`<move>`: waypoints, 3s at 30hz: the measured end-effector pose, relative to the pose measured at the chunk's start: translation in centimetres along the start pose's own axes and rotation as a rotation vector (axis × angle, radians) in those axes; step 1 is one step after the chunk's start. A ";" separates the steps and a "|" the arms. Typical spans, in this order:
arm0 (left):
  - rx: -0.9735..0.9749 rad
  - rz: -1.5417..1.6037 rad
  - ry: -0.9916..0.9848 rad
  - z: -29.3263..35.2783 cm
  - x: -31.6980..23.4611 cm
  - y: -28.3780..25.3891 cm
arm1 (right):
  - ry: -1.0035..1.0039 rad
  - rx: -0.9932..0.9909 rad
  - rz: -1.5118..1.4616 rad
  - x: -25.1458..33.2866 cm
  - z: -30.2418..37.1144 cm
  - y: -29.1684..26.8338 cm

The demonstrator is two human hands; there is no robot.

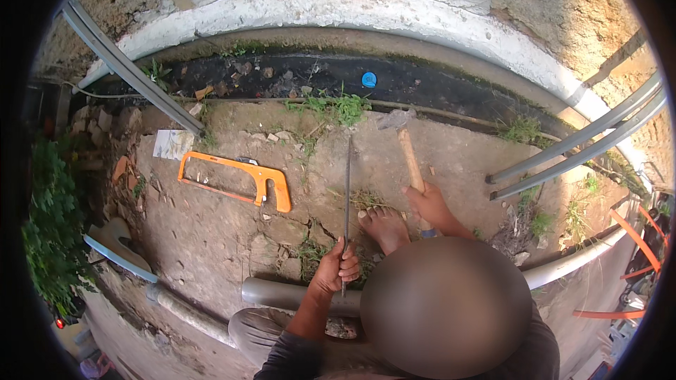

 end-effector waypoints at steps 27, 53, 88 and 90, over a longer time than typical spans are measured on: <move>-0.285 -0.617 0.560 6.5 -3.4 7.7 | -0.337 0.527 0.080 17.5 7.0 16.2; -0.629 -0.903 0.526 8.6 -6.1 7.1 | -0.170 0.361 -0.141 13.0 3.3 13.9; -0.649 -1.185 1.060 11.2 -17.1 11.8 | -0.278 -0.230 1.014 -1.6 0.6 -3.0; -0.664 -1.189 1.155 10.3 -17.8 11.7 | -0.176 -0.256 0.771 -2.3 -1.0 -5.4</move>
Point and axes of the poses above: each hand's wrist, its own z-axis away from the middle knuckle, its own y-axis out of the palm, x = y × z, the point moved 7 cm from there along -z, towards the middle knuckle, and after that the axes turned 13 degrees about -z, right-handed, at the moved point
